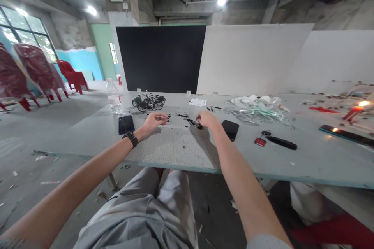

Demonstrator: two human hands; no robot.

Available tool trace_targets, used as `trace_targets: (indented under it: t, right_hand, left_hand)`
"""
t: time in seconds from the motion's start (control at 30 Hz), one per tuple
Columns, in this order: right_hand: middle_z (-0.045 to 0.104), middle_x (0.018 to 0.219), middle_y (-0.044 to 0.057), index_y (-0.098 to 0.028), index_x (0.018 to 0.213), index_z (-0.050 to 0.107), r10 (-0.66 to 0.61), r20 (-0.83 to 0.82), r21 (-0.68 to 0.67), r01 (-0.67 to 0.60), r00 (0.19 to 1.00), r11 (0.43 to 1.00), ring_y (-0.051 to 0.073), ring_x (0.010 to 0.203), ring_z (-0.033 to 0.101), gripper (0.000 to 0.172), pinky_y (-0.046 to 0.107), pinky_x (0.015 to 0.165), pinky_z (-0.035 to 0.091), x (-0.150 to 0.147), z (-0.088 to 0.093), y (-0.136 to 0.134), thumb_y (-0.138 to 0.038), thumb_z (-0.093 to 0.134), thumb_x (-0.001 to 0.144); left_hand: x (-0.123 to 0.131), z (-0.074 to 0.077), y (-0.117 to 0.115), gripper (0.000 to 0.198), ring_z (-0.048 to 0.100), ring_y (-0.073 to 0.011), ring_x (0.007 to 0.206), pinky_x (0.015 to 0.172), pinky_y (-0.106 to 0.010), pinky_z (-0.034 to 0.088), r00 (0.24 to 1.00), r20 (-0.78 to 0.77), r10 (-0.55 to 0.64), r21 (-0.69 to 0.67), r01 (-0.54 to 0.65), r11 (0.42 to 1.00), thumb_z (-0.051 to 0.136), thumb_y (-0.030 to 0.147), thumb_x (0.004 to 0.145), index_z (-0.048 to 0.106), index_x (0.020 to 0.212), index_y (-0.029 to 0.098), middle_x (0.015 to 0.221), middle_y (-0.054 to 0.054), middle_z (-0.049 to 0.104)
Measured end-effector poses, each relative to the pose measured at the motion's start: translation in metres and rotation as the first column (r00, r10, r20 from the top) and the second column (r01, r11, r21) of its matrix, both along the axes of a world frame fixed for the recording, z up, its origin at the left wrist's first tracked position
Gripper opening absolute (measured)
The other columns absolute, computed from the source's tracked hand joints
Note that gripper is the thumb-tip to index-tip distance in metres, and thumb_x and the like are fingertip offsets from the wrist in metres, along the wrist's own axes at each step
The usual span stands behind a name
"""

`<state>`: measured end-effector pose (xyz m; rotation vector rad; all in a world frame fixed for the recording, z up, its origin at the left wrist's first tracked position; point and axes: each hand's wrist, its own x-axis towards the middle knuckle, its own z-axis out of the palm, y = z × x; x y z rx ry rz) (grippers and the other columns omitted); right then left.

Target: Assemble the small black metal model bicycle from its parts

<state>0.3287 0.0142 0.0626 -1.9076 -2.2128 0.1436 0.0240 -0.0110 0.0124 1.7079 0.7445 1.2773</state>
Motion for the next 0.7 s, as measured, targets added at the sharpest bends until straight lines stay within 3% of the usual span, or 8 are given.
trace_targets:
  t: [0.5,0.7]
  right_hand:
    - [0.079,0.102,0.017,-0.016,0.102,0.083,0.045,0.074,0.018,-0.047,0.996,0.999,0.027,0.096,0.073,0.022,0.032,0.088,0.053,-0.015,-0.006,0.002,-0.01,0.067,0.089]
    - [0.077,0.112,0.018,-0.014,0.11,0.081,0.022,0.061,-0.064,-0.018,0.998,0.998,0.026,0.096,0.073,0.024,0.03,0.084,0.054,-0.016,0.0,0.0,-0.013,0.063,0.093]
  left_hand:
    - [0.002,0.007,-0.008,0.019,0.068,-0.0185,0.073,0.075,-0.035,0.056,0.999,-0.04,-0.01,-0.028,0.009,1.0,0.079,0.029,0.078,0.076,0.089,0.015,0.082,-0.011,0.073]
    - [0.001,0.009,-0.01,0.014,0.068,-0.0167,0.072,0.072,-0.032,0.056,0.998,-0.068,-0.002,-0.032,0.0,0.999,0.076,0.025,0.079,0.075,0.088,0.014,0.081,-0.009,0.073]
